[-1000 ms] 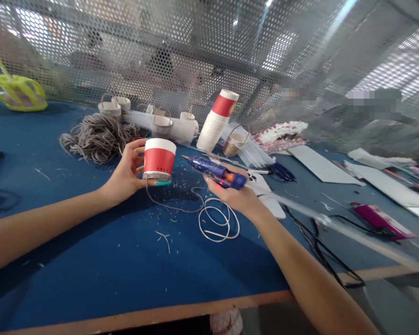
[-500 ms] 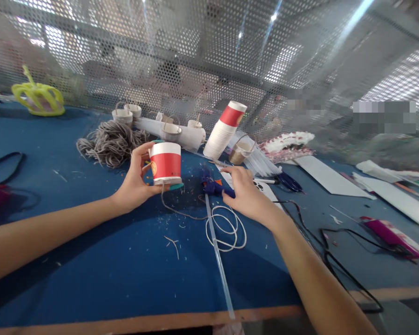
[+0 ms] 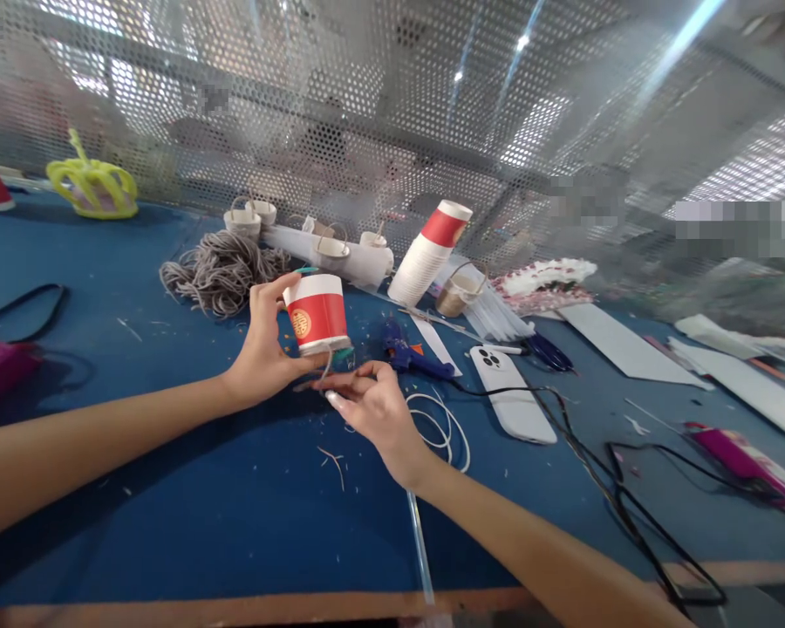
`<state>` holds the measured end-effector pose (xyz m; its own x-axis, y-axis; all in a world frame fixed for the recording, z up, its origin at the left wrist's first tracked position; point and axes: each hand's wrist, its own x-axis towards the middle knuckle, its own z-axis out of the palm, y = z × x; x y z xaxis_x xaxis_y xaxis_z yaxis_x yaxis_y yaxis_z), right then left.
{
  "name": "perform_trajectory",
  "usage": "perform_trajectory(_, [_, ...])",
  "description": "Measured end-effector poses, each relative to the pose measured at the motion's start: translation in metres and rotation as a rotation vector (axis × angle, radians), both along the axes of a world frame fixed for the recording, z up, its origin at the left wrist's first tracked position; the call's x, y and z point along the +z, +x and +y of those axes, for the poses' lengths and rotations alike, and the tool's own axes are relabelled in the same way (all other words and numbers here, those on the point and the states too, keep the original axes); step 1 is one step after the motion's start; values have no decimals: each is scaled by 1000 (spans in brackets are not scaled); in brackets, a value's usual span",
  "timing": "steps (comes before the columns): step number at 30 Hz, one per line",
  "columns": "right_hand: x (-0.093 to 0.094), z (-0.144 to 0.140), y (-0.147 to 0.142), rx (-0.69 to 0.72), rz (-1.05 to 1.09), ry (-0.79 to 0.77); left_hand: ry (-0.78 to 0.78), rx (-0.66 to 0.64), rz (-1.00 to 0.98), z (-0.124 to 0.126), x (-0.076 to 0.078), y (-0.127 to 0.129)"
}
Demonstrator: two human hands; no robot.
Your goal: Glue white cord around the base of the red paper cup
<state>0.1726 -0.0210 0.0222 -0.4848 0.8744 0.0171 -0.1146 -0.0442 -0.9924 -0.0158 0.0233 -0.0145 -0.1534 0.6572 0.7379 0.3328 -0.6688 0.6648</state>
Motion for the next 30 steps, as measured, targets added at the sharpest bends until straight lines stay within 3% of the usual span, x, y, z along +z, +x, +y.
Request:
perform_trajectory(4, [6, 2, 1, -14, 121, -45, 1, 53, 24, 2, -1, 0])
perform_trajectory(8, [19, 9, 9, -32, 103, -45, -31, 55, 43, 2, -1, 1])
perform_trajectory(15, [38, 27, 29, -141, 54, 88, -86, -57, 75, 2, 0, 0])
perform_trajectory(25, [32, 36, 35, -202, -11, 114, -128, -153, 77, -2, 7, 0])
perform_trajectory(30, [29, 40, 37, -209, 11, 83, -97, -241, -17, 0, 1, 2])
